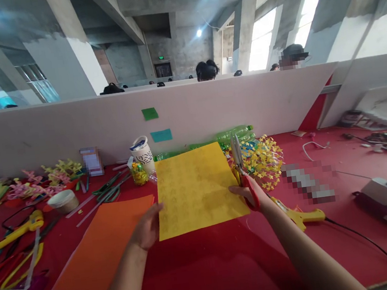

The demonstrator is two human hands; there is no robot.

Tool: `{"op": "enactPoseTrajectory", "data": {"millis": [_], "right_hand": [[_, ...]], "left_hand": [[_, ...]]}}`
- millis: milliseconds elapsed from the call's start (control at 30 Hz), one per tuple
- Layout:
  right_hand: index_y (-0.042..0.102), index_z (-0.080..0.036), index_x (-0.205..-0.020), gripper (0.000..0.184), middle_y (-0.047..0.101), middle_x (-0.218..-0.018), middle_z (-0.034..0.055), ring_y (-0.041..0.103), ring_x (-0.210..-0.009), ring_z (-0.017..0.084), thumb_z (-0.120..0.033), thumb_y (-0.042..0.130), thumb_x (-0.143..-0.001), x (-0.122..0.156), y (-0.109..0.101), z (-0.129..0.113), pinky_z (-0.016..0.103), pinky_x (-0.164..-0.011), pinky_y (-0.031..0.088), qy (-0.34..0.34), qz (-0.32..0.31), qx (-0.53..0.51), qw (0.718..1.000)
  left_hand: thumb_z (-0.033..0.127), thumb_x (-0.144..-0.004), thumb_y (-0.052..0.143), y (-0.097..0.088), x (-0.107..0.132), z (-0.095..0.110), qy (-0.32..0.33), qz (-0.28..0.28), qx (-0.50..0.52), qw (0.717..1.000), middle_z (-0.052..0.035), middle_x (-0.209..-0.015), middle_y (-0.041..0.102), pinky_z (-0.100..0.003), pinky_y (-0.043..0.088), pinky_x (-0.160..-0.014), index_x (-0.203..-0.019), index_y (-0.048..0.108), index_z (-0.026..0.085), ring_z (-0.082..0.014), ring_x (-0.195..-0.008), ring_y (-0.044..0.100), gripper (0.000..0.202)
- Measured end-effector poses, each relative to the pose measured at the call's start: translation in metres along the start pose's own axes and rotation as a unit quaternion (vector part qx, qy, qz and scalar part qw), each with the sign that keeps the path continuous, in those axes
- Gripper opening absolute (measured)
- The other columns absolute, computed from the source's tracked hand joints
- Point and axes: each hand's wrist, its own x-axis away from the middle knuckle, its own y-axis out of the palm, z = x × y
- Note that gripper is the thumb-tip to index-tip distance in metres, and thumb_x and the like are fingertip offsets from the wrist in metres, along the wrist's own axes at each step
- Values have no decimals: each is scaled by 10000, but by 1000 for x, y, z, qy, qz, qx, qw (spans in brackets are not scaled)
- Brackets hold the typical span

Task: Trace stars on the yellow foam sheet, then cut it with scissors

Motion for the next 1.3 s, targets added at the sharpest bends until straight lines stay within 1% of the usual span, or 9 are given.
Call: {"op": "enactPoseTrajectory", "data": {"millis": [67,133,300,500,633,733,967,1100,1300], "right_hand": [[545,-219,-902,322,567,-634,-21,529,-556,164,-275,663,-607,-3,2,-4,244,-500,385,-7,-12,7,1000],[525,-215,-850,280,535,-618,-35,502,-538,141,-278,666,-616,-6,2,-5,231,-498,379,-15,-15,24,999],[375,-208,-706,291,340,-505,-84,323,-409,69,-389,603,-711,-8,-1,6,189,-402,245,-3,-3,39,999],[399,-191,-765,301,417,-654,-42,406,-549,83,-467,518,-783,19,-2,16,201,-521,353,42,-123,142,981],[415,-175,-687,341,428,-604,-31,404,-534,87,-488,501,-790,37,5,13,197,-485,309,71,-189,259,944],[416,-168,-649,397,434,-559,-25,392,-499,84,-534,460,-796,44,17,13,195,-449,271,94,-204,303,926],[454,-162,-686,463,409,-508,-41,379,-430,63,-600,372,-808,51,39,24,176,-400,256,115,-189,230,948],[453,-170,-718,478,377,-475,-59,378,-380,66,-636,374,-783,53,42,28,173,-359,277,158,-175,179,955],[453,-173,-706,482,391,-450,-59,383,-345,63,-645,384,-770,55,42,27,166,-328,287,178,-168,165,956]], "left_hand": [[255,-661,723,10,-4,-4,-19,7,-26,999,-118,-983,671,-421,477,-826,-1000,636,130,-343,-1024,560,371],[220,-647,741,18,-7,-8,-8,14,-31,999,-134,-957,677,-430,489,-805,-995,636,106,-344,-969,592,381],[237,-650,748,19,-15,-8,84,72,-25,994,-116,-990,671,-377,479,-842,-1017,628,117,-292,-966,604,404],[249,-631,755,11,-28,8,197,169,-6,966,-114,-983,673,-382,464,-874,-974,640,108,-284,-980,598,388],[230,-656,734,16,-28,26,249,211,-1,945,-94,-1041,655,-348,448,-901,-950,650,139,-272,-1050,557,319],[240,-677,717,25,-25,33,274,217,0,937,-77,-1094,631,-326,438,-913,-970,640,151,-259,-1090,528,316],[258,-678,720,42,-20,22,254,199,-15,946,-121,-994,664,-390,438,-908,-948,646,99,-294,-1037,561,322],[243,-681,715,47,-14,21,237,184,-26,954,-114,-984,669,-399,407,-943,-951,652,105,-291,-1052,551,309],[207,-689,700,54,-7,23,218,203,-37,954,-100,-950,680,-394,405,-951,-895,661,138,-289,-1080,533,221]]}}
